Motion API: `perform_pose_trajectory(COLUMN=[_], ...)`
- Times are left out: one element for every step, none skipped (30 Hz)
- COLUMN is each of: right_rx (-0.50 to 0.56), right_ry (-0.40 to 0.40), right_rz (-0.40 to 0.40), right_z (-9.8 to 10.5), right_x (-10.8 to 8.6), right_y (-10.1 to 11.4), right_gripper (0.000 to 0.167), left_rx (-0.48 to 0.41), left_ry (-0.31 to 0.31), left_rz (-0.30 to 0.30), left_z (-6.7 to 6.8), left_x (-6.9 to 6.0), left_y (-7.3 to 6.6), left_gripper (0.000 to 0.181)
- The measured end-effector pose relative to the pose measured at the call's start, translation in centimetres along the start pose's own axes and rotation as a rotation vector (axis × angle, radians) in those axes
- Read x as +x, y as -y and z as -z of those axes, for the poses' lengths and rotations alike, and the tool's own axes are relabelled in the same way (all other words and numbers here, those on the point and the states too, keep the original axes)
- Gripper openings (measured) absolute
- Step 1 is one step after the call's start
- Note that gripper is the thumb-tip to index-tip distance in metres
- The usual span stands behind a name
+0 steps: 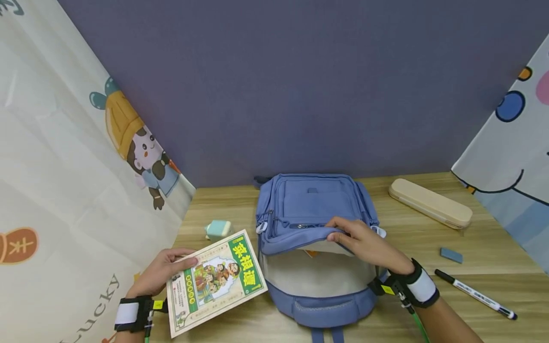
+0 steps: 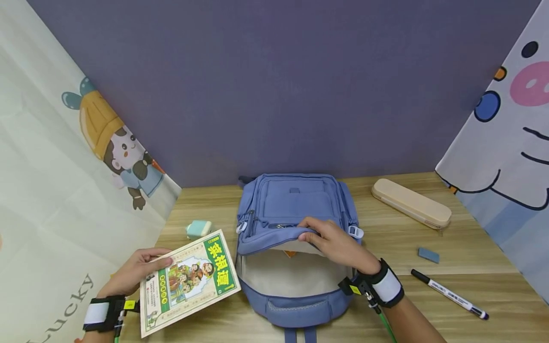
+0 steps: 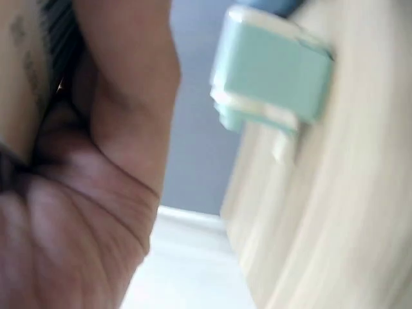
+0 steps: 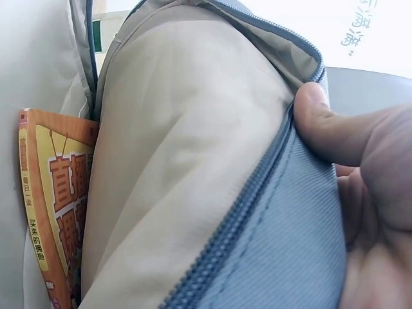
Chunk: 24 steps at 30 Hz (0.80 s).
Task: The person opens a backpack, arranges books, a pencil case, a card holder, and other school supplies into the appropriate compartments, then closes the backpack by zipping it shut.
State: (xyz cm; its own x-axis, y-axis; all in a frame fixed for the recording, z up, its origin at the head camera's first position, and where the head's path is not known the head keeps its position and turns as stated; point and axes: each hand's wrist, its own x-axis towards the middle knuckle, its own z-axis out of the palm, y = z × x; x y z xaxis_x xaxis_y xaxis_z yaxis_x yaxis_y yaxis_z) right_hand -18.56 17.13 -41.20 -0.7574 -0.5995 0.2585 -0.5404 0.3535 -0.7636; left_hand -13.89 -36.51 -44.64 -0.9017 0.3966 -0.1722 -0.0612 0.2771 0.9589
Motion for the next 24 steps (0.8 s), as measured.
perform_pose_trajectory(right_rx=[0.0,-0.002,-0.003,-0.005,-0.006,-0.007,-0.01,-0.014,-0.015,-0.016,-0.015,-0.014,-0.013,-0.01,-0.007,-0.005,-0.004,-0.004,-0.005,-0.002,0.0,0.002,0.005,0.007], right_ry=[0.001,0.001,-0.001,-0.004,-0.007,-0.011,-0.015,-0.02,-0.023,-0.024,-0.024,-0.026,-0.027,-0.028,-0.03,-0.033,-0.036,-0.04,-0.044,-0.046,-0.048,-0.047,-0.047,-0.047], right_rz=[-0.007,-0.011,-0.011,-0.012,-0.012,-0.01,-0.01,-0.005,-0.004,-0.006,-0.008,-0.012,-0.016,-0.021,-0.026,-0.03,-0.032,-0.033,-0.033,-0.032,-0.031,-0.031,-0.029,-0.025], right_z=[0.0,0.0,0.0,0.1,0.1,0.1,0.1,0.0,0.0,0.0,0.0,0.0,0.0,0.0,0.1,0.1,0.1,0.2,0.2,0.2,0.2,0.2,0.2,0.2], right_x=[0.0,0.0,0.0,0.0,0.0,0.0,0.0,0.1,0.1,0.2,0.2,0.2,0.2,0.3,0.3,0.3,0.3,0.3,0.3,0.3,0.3,0.4,0.4,0.3], right_y=[0.0,0.0,0.0,-0.1,-0.1,-0.2,-0.2,-0.3,-0.3,-0.4,-0.4,-0.5,-0.5,-0.5,-0.4,-0.4,-0.3,-0.2,-0.2,-0.1,-0.1,0.0,0.0,0.0], right_gripper=[0.011,0.011,0.011,0.011,0.011,0.01,0.01,0.01,0.01,0.01,0.01,0.011,0.011,0.01,0.01,0.01,0.01,0.01,0.01,0.01,0.01,0.01,0.01,0.01], left_rx=[-0.028,-0.052,-0.071,-0.088,-0.1,-0.11,-0.116,-0.12,-0.128,-0.135,-0.144,-0.146,-0.148,-0.149,-0.148,-0.15,-0.152,-0.152,-0.151,-0.15,-0.151,-0.152,-0.147,-0.147], left_ry=[0.021,0.041,0.065,0.09,0.114,0.137,0.157,0.177,0.2,0.219,0.238,0.256,0.28,0.302,0.323,0.346,0.367,0.382,0.391,0.393,0.394,0.39,0.38,0.376], left_rz=[-0.029,-0.054,-0.08,-0.105,-0.126,-0.142,-0.157,-0.161,-0.169,-0.17,-0.158,-0.152,-0.151,-0.148,-0.146,-0.142,-0.128,-0.12,-0.108,-0.089,-0.069,-0.053,-0.04,-0.039], left_z=[-0.1,-0.3,-0.5,-0.8,-1.2,-1.7,-2.3,-2.8,-3.5,-4.2,-4.9,-5.8,-6.7,-7.6,-8.5,-9.3,-10.2,-10.9,-11.6,-12.2,-12.8,-13.3,-13.8,-14.3], left_x=[0.0,0.2,0.3,0.6,0.8,1.2,1.6,2.0,2.5,3.0,3.5,4.1,4.9,5.6,6.4,7.1,7.9,8.6,9.3,9.9,10.4,10.8,11.2,11.5], left_y=[-0.3,-0.6,-0.8,-1.1,-1.5,-1.9,-2.3,-2.7,-3.0,-3.3,-3.6,-3.9,-4.1,-4.2,-4.3,-4.4,-4.4,-4.3,-4.3,-4.2,-4.1,-4.0,-3.9,-3.8], left_gripper=[0.029,0.029,0.032,0.034,0.034,0.033,0.033,0.032,0.031,0.029,0.028,0.027,0.027,0.027,0.027,0.028,0.029,0.029,0.03,0.031,0.031,0.031,0.031,0.032])
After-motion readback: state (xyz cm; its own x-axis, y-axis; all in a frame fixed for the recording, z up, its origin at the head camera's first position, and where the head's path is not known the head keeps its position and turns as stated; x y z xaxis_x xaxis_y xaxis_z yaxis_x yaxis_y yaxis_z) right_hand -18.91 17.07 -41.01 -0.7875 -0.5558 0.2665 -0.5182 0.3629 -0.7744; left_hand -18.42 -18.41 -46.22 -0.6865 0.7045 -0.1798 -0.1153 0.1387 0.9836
